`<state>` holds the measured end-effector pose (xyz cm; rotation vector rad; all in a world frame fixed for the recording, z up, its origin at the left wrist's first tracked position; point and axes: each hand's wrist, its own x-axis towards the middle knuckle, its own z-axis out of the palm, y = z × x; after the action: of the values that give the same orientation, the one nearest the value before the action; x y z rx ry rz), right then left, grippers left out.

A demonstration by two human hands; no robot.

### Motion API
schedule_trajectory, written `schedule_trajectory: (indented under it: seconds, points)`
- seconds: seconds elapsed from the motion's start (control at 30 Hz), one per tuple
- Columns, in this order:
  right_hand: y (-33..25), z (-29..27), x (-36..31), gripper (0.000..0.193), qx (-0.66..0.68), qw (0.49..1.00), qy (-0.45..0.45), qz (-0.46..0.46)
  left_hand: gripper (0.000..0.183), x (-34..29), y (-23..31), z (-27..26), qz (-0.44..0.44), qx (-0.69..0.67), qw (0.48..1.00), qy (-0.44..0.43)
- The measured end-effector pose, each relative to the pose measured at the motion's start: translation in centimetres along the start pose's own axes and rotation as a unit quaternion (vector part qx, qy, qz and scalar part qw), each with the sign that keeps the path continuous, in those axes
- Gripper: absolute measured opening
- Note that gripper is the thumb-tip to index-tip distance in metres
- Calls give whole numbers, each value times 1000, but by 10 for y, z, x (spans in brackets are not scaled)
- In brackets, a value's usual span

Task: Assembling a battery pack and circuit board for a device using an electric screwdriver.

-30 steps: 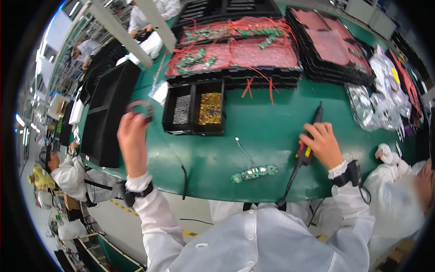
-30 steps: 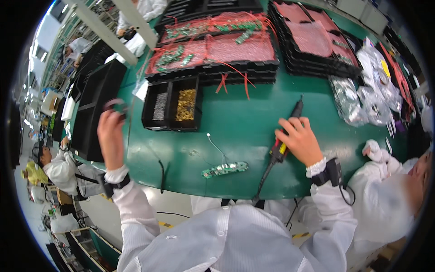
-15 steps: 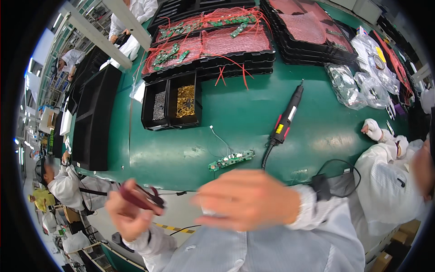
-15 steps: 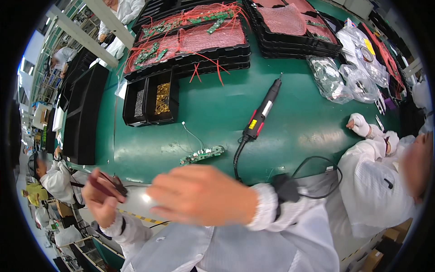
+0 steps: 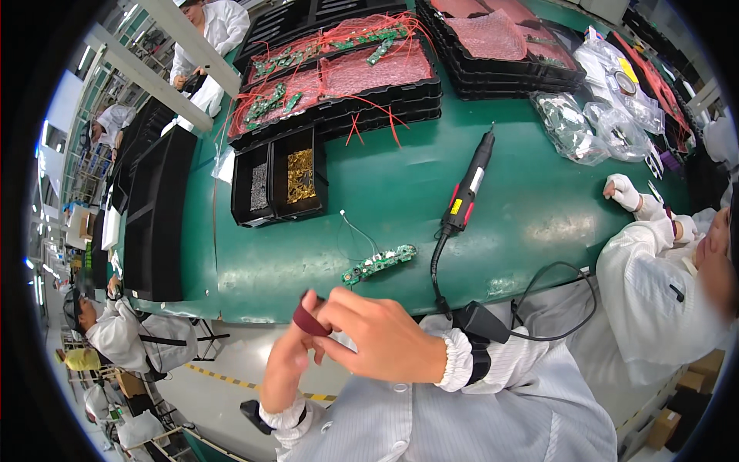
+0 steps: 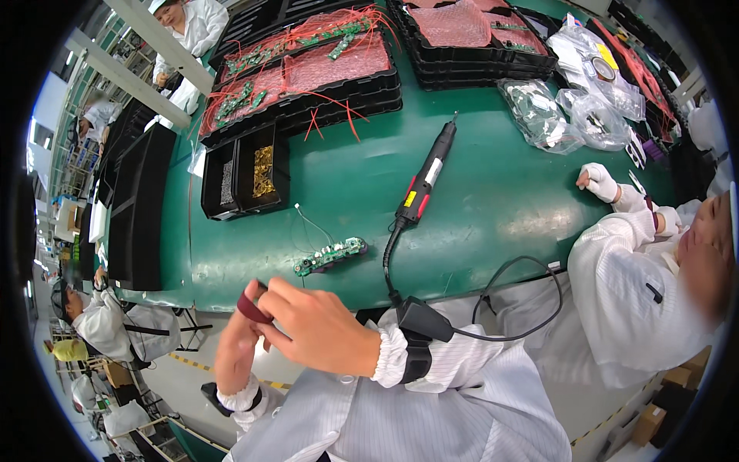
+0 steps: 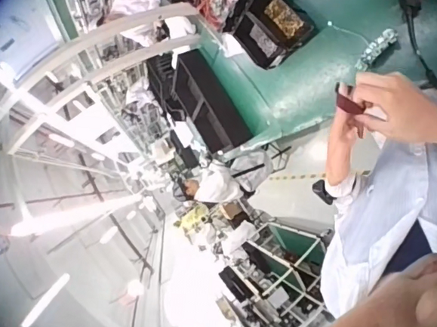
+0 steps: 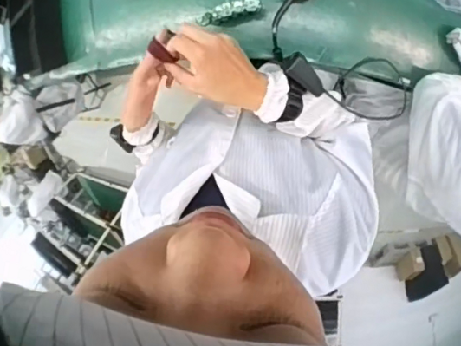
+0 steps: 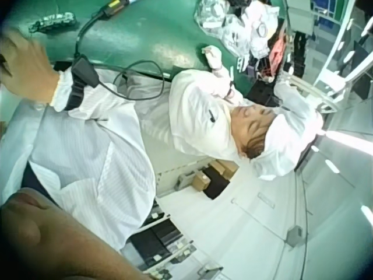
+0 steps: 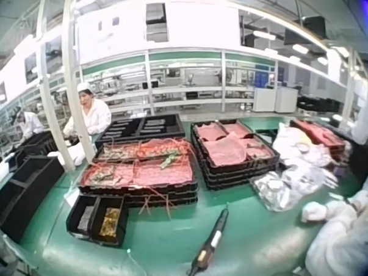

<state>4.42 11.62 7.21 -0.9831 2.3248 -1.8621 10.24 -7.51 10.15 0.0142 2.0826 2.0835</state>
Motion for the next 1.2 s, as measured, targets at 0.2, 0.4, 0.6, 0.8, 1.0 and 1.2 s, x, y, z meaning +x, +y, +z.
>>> schedule_trajectory:
  seconds: [0.2,0.4,0.6,0.8,1.0,1.2]
  points:
    - [-8,4,-9,19,51,993,-93,-57,44,14,-45,-17,65,-252,959,115]
    - [3,4,-7,21,58,990,-95,-85,65,23,-23,17,107,-339,925,139]
    - [4,3,-15,17,218,960,-169,43,74,34,-21,9,255,-343,904,-6]
    - [17,30,-15,16,159,982,-101,-26,84,86,-91,-1,318,29,929,187]
    - [16,44,-13,13,-16,987,-120,-107,42,81,-56,-24,108,-222,935,254]
    - [31,41,-4,24,116,979,-152,65,20,79,-19,-68,138,-768,625,23]
